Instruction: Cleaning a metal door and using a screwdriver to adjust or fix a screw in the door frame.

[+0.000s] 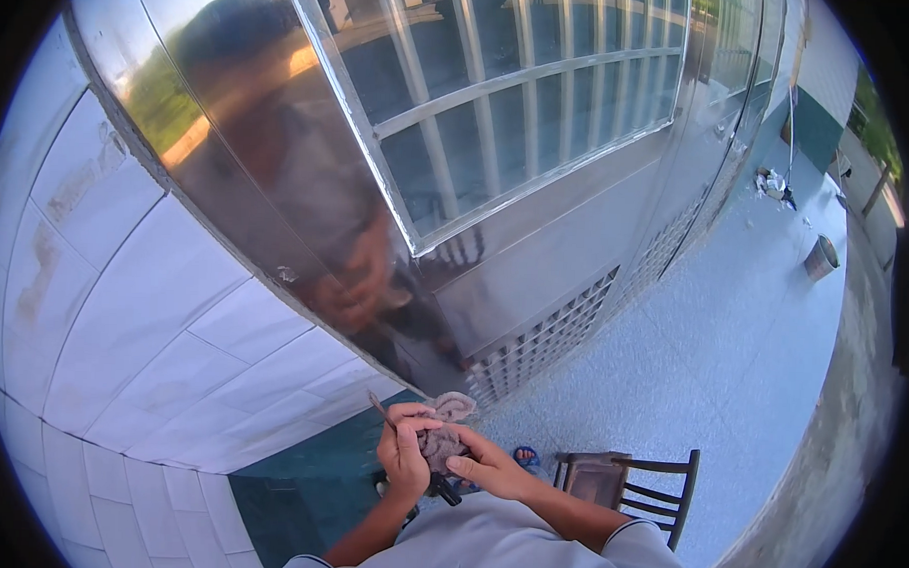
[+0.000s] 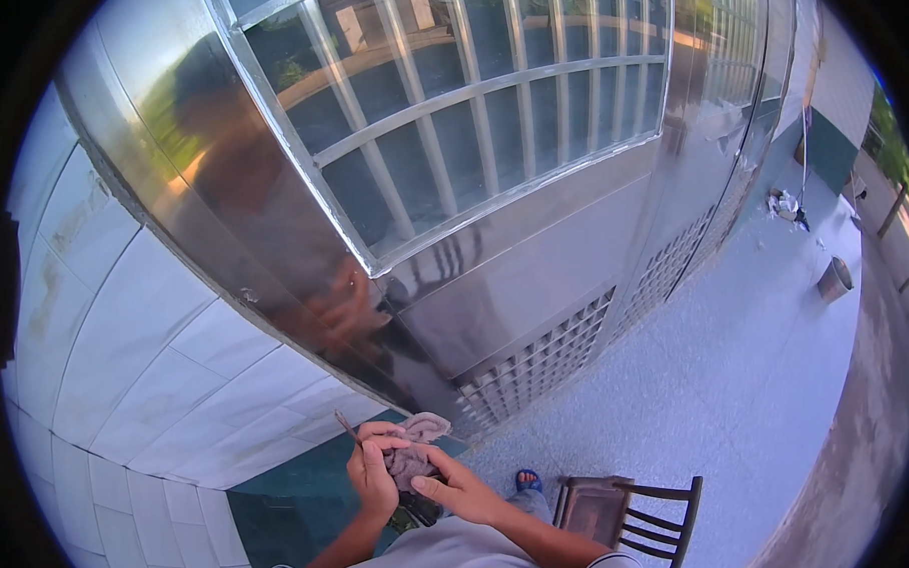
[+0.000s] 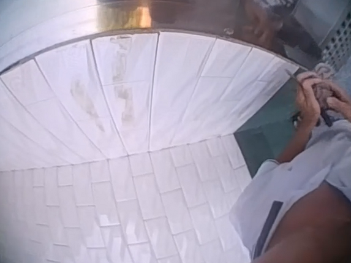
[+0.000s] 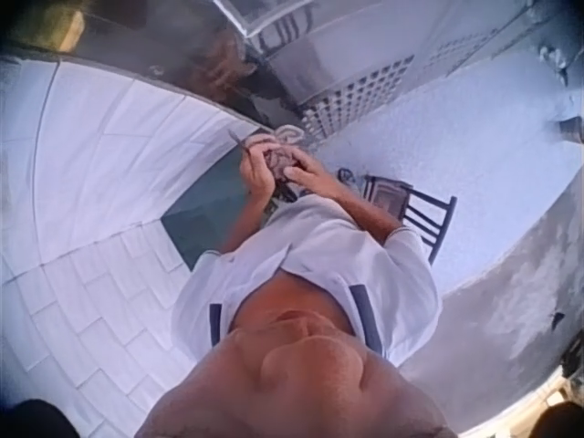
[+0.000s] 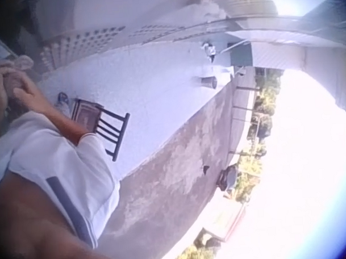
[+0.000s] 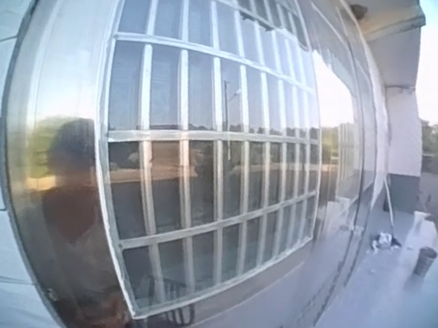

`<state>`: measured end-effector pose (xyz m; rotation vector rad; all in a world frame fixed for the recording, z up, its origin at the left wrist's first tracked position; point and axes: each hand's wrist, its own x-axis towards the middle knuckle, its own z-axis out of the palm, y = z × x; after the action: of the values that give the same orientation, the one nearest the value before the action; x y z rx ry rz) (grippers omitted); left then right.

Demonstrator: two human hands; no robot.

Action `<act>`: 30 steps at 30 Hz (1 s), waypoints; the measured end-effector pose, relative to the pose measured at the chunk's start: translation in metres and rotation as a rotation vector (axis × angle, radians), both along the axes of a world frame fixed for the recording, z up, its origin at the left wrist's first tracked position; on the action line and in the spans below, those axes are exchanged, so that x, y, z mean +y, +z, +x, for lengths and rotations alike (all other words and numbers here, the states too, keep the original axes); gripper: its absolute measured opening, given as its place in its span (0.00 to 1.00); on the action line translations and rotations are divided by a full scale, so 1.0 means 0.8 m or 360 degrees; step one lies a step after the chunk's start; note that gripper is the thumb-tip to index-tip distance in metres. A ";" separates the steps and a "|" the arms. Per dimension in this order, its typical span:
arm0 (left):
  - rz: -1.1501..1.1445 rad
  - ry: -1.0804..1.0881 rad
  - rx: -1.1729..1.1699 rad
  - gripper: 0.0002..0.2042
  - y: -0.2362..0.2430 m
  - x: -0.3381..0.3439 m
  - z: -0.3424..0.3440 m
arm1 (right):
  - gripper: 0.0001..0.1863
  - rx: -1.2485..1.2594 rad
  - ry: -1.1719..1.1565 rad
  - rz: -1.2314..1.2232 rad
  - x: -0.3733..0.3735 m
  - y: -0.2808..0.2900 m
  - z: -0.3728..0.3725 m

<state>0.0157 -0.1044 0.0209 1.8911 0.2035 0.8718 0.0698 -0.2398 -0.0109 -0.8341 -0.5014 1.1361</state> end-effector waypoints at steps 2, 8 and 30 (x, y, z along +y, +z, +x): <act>-0.0142 0.0111 -0.0098 0.25 0.000 0.004 0.005 | 0.32 -0.0922 -0.0618 -0.0066 -0.011 0.009 -0.017; -0.0115 -0.0102 -0.0321 0.26 0.053 -0.013 0.025 | 0.32 -0.1108 -0.0828 0.0043 -0.011 0.041 0.010; -0.0678 -0.0362 -0.0537 0.24 0.046 -0.018 -0.016 | 0.26 -0.2533 -0.2591 0.0021 0.069 0.167 0.263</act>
<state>0.0026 -0.1184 0.0577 1.3216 -0.0325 0.8947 0.2803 -0.1843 0.1230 -1.5256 -0.7674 -1.2125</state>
